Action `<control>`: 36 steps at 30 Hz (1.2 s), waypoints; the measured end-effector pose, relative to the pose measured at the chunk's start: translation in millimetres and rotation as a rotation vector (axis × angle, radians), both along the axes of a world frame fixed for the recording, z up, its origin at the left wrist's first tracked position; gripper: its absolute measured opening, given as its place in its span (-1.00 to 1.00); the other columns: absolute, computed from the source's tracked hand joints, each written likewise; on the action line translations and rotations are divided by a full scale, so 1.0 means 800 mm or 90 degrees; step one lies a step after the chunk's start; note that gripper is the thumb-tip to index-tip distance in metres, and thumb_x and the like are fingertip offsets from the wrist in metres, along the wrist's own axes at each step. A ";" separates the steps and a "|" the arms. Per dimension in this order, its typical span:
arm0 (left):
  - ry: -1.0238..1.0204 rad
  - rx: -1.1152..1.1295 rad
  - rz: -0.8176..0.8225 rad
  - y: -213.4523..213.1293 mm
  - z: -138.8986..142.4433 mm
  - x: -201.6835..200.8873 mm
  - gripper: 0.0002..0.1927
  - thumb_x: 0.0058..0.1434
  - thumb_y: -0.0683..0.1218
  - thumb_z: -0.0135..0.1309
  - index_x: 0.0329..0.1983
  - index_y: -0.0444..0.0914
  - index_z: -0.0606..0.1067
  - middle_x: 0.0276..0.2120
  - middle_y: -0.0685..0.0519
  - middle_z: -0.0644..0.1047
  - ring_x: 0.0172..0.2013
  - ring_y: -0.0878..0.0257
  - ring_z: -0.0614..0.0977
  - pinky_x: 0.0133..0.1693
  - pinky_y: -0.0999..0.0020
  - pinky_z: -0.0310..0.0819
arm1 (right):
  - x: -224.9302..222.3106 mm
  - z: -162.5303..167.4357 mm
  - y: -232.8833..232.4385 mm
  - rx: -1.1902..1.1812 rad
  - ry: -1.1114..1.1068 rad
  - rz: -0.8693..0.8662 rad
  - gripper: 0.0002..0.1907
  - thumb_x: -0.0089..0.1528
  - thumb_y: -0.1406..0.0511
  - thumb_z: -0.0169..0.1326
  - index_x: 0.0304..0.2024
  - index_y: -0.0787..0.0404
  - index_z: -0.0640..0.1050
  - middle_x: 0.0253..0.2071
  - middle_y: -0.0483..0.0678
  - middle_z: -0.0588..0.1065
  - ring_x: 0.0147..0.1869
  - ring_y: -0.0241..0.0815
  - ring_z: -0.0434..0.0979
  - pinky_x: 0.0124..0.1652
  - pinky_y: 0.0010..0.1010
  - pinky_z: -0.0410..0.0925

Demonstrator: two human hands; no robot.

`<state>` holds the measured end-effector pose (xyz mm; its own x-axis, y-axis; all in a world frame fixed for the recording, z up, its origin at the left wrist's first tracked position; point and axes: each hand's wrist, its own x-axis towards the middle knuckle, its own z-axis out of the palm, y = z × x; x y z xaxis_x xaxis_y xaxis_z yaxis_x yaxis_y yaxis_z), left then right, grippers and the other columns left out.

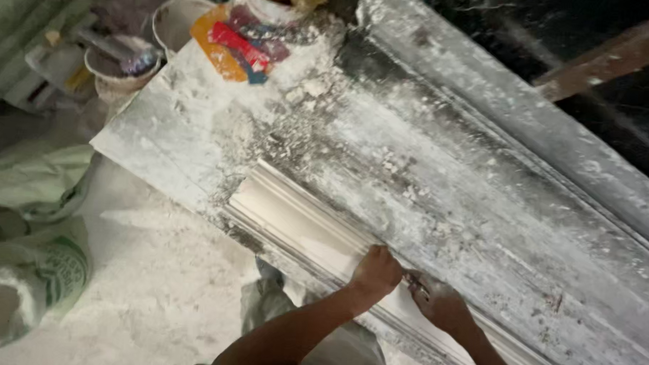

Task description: The person holds a long decorative plaster cornice against a work table and scrapes dried plaster residue off its grooved face with a small hand scraper, working along the length of the piece and repositioning it to clean different sections.

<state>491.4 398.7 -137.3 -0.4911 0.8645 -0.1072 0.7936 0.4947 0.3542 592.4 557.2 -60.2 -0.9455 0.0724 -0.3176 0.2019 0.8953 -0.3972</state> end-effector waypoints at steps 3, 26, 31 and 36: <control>0.103 0.105 0.047 -0.055 -0.002 -0.051 -0.83 0.09 -0.07 0.10 -0.35 -0.17 0.67 -0.30 -0.04 0.64 -0.14 0.02 0.61 -0.06 0.03 0.47 | -0.063 -0.004 -0.049 0.082 -0.094 -0.019 -0.50 0.26 -0.03 0.06 0.23 -0.13 0.51 -0.30 0.11 0.63 -0.27 0.10 0.67 -0.28 -0.12 0.49; -0.232 -0.049 0.437 -0.264 0.017 -0.252 -0.77 0.43 -0.06 0.09 0.03 -0.29 0.50 -0.10 -0.06 0.56 -0.09 0.16 0.60 0.03 0.25 0.59 | -0.287 -0.067 -0.277 0.017 0.176 0.151 -0.52 0.45 -0.04 -0.12 -0.33 0.14 0.55 -0.62 -0.06 0.43 -0.58 -0.13 0.43 -0.52 -0.20 0.30; 0.037 -0.327 0.197 -0.320 0.046 -0.262 -0.26 0.19 -0.21 0.14 0.43 -0.21 0.14 0.45 -0.14 0.14 0.46 0.02 0.14 0.40 -0.22 -0.19 | -0.322 -0.031 -0.308 -0.140 -0.197 -0.081 -0.56 0.43 -0.02 -0.13 0.10 0.10 0.55 -0.56 -0.08 0.43 -0.61 -0.24 0.32 -0.63 -0.38 0.24; 0.165 0.004 0.375 -0.303 0.007 -0.203 -0.40 0.38 -0.05 -0.10 0.42 -0.39 0.16 0.47 -0.21 0.14 0.48 -0.03 0.11 0.36 -0.40 -0.29 | -0.236 0.042 -0.174 -0.329 -0.384 -0.289 -0.21 0.22 -0.19 -0.05 0.42 -0.05 0.34 0.29 0.17 0.50 0.25 0.07 0.58 0.25 0.01 0.32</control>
